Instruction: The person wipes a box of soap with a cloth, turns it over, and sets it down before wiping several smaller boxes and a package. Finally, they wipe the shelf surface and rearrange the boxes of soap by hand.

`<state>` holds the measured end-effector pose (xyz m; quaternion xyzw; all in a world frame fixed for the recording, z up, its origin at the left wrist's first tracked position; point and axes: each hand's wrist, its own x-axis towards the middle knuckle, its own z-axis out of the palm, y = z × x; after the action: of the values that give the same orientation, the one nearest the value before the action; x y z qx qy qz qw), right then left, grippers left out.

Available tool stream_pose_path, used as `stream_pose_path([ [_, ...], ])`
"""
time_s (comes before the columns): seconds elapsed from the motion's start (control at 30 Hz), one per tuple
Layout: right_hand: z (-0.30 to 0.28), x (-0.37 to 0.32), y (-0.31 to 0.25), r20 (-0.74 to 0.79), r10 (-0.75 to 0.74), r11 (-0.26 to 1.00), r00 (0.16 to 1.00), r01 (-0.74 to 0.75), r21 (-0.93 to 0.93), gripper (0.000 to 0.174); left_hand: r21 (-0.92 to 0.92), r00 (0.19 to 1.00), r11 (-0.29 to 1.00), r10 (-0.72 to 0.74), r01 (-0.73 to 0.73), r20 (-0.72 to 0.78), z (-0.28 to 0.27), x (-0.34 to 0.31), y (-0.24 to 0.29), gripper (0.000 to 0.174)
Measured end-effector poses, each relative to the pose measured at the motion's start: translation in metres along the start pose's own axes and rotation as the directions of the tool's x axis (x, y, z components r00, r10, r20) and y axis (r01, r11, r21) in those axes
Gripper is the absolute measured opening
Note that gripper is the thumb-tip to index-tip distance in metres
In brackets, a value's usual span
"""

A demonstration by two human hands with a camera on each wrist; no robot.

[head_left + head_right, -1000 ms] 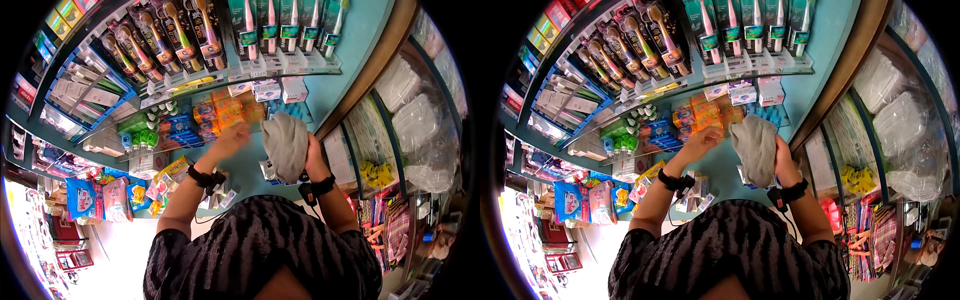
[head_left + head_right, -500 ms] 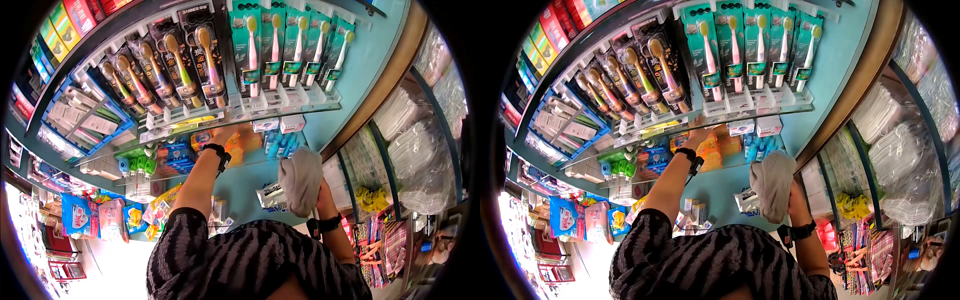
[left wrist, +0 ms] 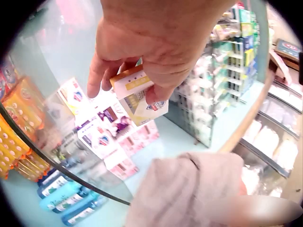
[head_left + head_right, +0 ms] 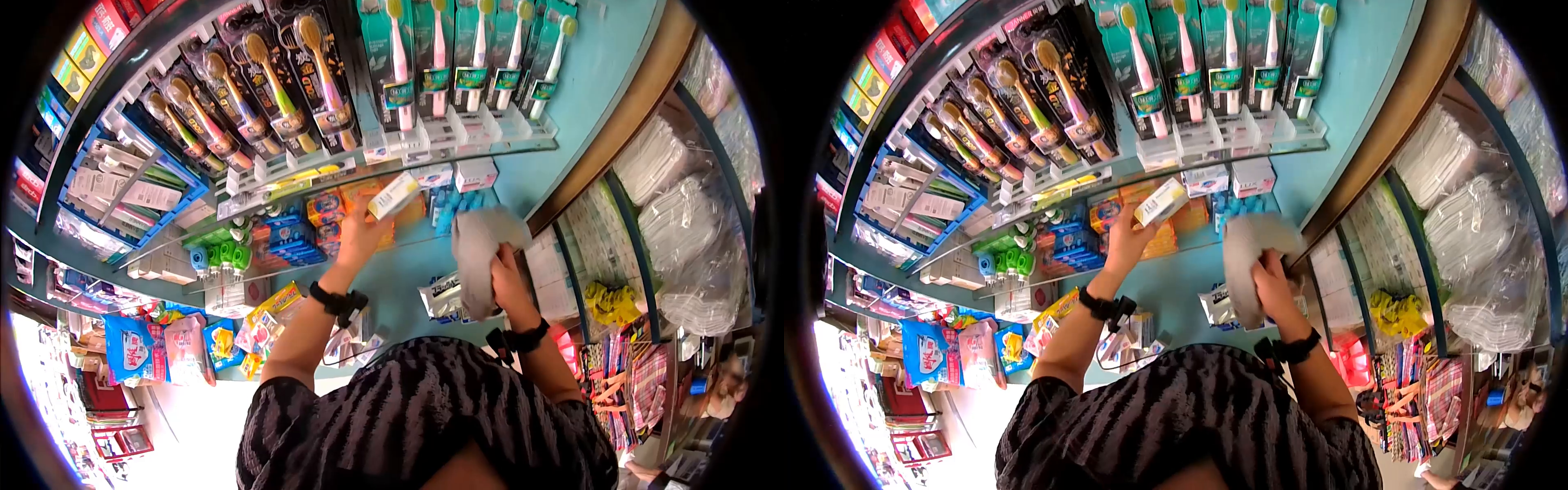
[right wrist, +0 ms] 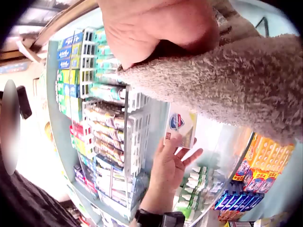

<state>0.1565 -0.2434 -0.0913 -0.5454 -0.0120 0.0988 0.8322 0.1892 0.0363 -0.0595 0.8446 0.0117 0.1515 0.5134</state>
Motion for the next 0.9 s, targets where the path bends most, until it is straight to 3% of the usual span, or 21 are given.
stream_pose_path([
  [0.1,0.039,0.008,-0.006,0.138,-0.159,0.974,0.978,0.178,-0.138,0.056,0.174,0.933,0.917,0.357,-0.360,0.050,-0.003,-0.041,0.041,0.051],
  [0.13,0.054,0.009,-0.011,0.196,-0.186,0.961,0.963,0.220,-0.169,0.059,0.226,0.914,0.887,0.403,-0.403,0.050,0.002,-0.052,0.051,0.051],
  [0.2,0.082,0.004,-0.026,0.379,-0.291,0.785,0.878,0.446,-0.429,0.069,0.332,0.868,0.811,0.494,-0.482,0.053,0.016,-0.071,0.069,0.053],
  [0.23,0.091,0.003,-0.015,0.319,-0.365,0.697,0.874,0.484,-0.529,0.076,0.313,0.840,0.798,0.543,-0.515,0.000,0.020,-0.078,0.080,0.051],
  [0.33,0.097,0.000,-0.017,0.298,-0.247,0.865,0.922,0.349,-0.361,0.076,0.269,0.866,0.835,0.500,-0.479,-0.012,0.014,-0.085,0.086,0.051],
  [0.43,0.100,-0.003,-0.009,0.318,-0.368,0.790,0.874,0.474,-0.388,0.068,0.264,0.859,0.831,0.511,-0.490,-0.016,0.007,-0.094,0.086,0.053],
  [0.53,0.105,-0.007,-0.015,0.265,-0.285,0.928,0.921,0.334,-0.163,0.058,0.290,0.859,0.816,0.511,-0.500,0.042,-0.002,-0.104,0.092,0.056],
  [0.57,0.100,-0.006,-0.015,0.293,-0.300,0.887,0.908,0.379,-0.265,0.052,0.292,0.861,0.817,0.505,-0.497,0.052,-0.003,-0.108,0.093,0.056],
  [0.67,0.106,-0.015,-0.028,0.199,-0.259,0.895,0.945,0.313,-0.319,0.045,0.275,0.857,0.816,0.510,-0.508,0.069,-0.002,-0.115,0.098,0.058],
  [0.73,0.100,-0.011,-0.031,0.122,-0.228,0.943,0.966,0.250,-0.218,0.039,0.233,0.843,0.812,0.530,-0.535,0.087,-0.003,-0.121,0.103,0.059],
  [0.9,0.074,-0.001,-0.031,0.110,-0.035,0.999,0.993,0.034,0.012,0.037,-0.025,0.945,0.950,0.311,-0.310,0.103,-0.012,-0.129,0.099,0.050],
])
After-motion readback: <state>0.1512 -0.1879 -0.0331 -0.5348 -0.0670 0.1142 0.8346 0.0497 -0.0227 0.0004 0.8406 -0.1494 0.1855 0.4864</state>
